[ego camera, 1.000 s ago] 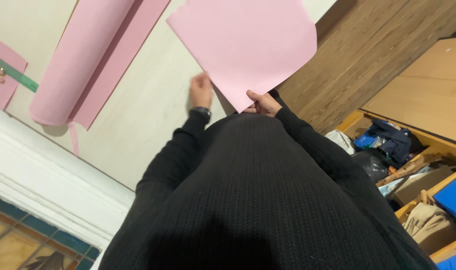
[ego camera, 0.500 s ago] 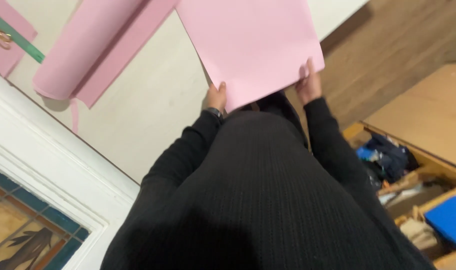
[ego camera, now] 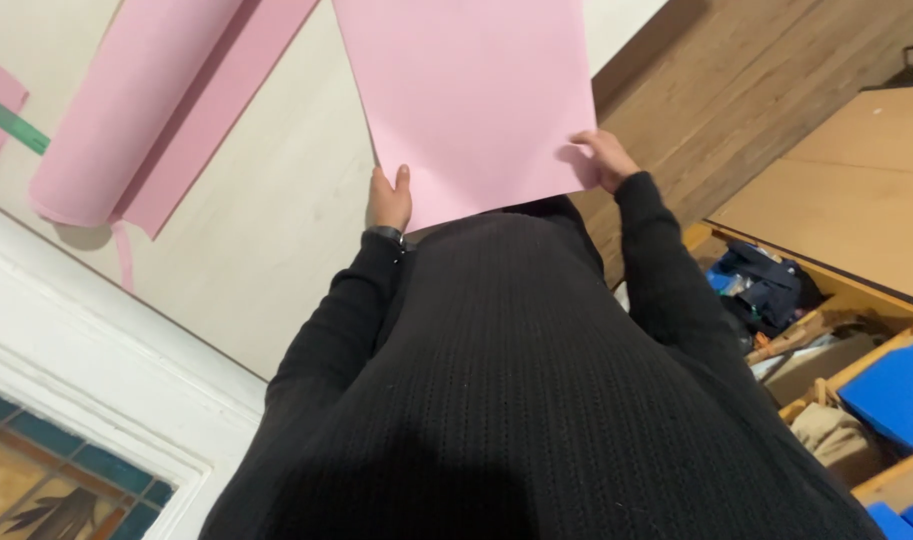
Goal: Cutting and organizing square pieces of pink leather on a workshop table.
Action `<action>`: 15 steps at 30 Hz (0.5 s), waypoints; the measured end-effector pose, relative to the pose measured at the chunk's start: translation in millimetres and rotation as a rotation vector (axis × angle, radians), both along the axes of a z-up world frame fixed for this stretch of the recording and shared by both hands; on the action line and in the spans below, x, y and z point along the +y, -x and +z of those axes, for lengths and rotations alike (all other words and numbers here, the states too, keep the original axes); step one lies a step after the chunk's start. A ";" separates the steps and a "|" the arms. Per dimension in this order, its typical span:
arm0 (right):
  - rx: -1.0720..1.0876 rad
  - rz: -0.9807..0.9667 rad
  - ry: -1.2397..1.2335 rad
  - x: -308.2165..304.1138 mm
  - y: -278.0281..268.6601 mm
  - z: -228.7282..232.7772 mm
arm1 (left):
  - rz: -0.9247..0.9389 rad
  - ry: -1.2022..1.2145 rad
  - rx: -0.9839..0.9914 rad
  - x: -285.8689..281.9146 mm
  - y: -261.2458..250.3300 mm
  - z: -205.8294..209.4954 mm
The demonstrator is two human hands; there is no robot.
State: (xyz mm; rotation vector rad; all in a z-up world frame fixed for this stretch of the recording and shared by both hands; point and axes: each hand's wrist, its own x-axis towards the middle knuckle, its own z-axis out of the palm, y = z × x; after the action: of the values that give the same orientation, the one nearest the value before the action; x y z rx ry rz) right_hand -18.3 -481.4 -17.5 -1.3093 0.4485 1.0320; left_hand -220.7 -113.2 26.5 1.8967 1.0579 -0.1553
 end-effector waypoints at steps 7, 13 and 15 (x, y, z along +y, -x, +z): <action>-0.220 0.155 0.182 27.0 11.2 49.5 | -0.067 -0.076 0.017 -3.6 -4.8 21.8; -0.149 0.111 0.077 0.3 35.2 3.5 | -0.038 -0.045 0.040 -5.9 0.2 22.1; -0.169 0.072 0.053 4.4 33.5 1.0 | -0.044 -0.067 0.061 -4.4 -3.3 19.8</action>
State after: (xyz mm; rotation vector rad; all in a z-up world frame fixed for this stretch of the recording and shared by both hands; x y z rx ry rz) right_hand -51.8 -477.0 -16.5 -1.4561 0.3046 0.9650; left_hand -217.4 -117.6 46.3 1.9872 1.0740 -0.2067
